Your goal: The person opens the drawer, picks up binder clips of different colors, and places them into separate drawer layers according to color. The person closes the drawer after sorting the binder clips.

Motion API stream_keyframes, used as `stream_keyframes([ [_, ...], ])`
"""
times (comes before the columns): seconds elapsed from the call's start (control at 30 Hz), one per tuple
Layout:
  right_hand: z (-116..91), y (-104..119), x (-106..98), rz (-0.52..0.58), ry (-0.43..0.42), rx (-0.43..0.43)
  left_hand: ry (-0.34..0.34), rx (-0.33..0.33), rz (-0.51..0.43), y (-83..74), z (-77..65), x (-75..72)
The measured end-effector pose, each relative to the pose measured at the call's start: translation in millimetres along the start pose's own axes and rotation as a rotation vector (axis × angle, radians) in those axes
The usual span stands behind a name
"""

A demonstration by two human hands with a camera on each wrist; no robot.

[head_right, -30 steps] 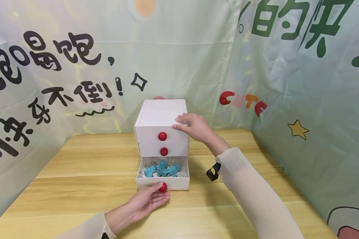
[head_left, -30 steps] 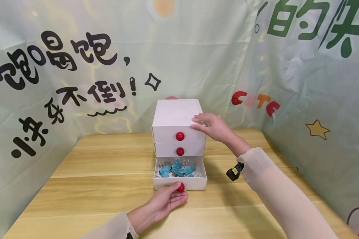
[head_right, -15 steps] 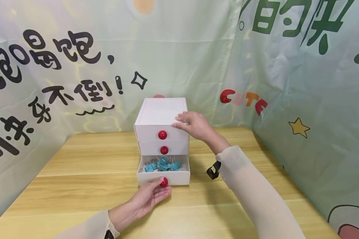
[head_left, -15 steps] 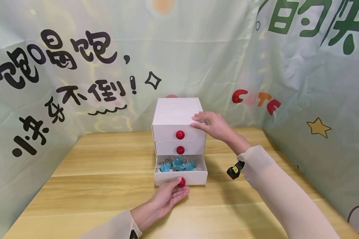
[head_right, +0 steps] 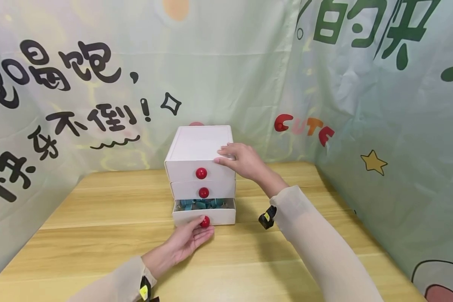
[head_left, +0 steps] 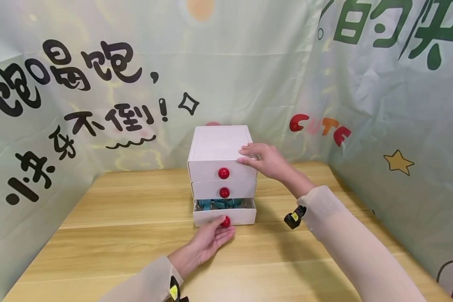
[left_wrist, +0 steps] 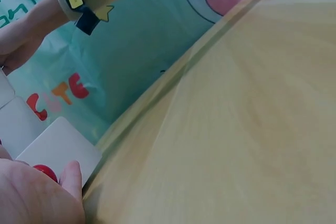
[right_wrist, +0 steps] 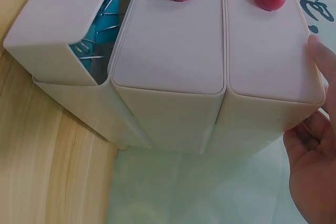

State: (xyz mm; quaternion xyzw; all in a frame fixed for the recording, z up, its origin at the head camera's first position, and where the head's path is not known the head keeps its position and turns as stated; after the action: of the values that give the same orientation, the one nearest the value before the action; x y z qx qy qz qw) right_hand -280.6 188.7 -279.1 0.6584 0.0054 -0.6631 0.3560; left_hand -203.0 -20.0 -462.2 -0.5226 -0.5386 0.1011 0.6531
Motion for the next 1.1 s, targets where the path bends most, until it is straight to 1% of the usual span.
stream_keyframes([
  [0.1,1.9,1.6,-1.0,-0.009,0.001,-0.001,0.007,0.007,-0.002,-2.3,3.2,0.1],
  [0.23,3.7,4.4,-2.3,-0.022,0.003,-0.004,0.001,0.014,-0.006,-6.5,7.2,-0.9],
  [0.5,3.8,7.3,-2.3,-0.016,0.018,0.002,0.01,0.025,0.031,-12.9,20.8,-10.5],
  [0.63,3.7,7.5,-2.1,-0.023,0.013,-0.004,0.004,0.036,0.025,-15.9,28.7,-14.4],
  [0.73,3.3,8.0,-2.2,-0.03,0.012,-0.013,-0.014,0.041,0.011,-16.7,32.7,-15.7],
  [0.83,2.9,8.1,-2.8,-0.036,0.016,-0.029,-0.029,0.033,-0.004,-16.5,34.2,-15.6],
  [0.93,2.0,7.7,-3.8,-0.035,0.017,-0.043,-0.025,0.024,-0.003,-17.0,33.8,-15.3],
  [1.1,-2.3,6.0,-5.0,-0.053,0.03,-0.042,-0.002,-0.013,0.044,-19.3,28.3,-16.2],
])
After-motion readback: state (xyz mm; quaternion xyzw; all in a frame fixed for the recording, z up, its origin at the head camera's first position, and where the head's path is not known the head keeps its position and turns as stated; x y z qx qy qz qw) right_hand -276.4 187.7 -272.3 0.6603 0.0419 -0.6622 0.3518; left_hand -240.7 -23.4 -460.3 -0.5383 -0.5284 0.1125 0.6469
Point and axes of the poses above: each hand's wrist, its own z-axis towards the middle knuckle, its own x-axis out of the palm, y = z × x, the point moved 2 cm from there along z, towards the middle knuckle, and after that the axes turned 14 degrees about y, right-handed, at the moved point
